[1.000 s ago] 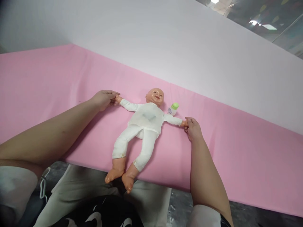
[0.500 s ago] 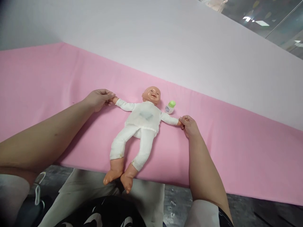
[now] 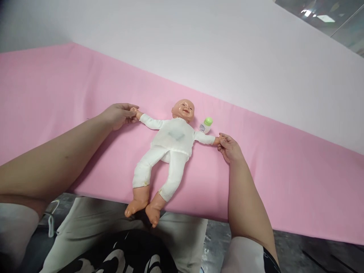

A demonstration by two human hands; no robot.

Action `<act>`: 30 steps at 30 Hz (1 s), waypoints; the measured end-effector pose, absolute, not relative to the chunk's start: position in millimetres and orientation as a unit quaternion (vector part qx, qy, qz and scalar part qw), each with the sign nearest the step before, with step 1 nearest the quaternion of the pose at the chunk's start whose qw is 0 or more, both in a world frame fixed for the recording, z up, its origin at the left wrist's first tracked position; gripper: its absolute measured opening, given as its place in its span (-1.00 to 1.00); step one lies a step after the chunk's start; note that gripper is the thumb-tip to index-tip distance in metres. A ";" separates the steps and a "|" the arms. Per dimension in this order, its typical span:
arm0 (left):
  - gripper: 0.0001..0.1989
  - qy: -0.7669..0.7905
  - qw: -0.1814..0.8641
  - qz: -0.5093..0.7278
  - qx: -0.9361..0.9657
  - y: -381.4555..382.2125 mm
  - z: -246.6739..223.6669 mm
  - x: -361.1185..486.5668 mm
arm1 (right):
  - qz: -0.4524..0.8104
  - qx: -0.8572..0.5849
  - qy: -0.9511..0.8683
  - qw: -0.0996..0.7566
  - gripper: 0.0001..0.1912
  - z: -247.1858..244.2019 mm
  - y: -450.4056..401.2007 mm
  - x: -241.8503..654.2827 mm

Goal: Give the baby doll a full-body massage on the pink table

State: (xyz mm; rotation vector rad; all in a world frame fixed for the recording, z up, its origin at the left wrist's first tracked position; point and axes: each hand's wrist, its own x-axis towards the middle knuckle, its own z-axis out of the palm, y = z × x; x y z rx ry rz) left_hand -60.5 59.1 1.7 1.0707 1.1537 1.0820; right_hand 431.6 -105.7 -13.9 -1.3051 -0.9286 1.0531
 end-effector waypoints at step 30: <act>-0.71 0.435 0.617 0.477 0.451 51.2 3.9 -54.8 | 0.449 -0.549 -0.343 0.616 -0.56 -1.6 -102.7 404.3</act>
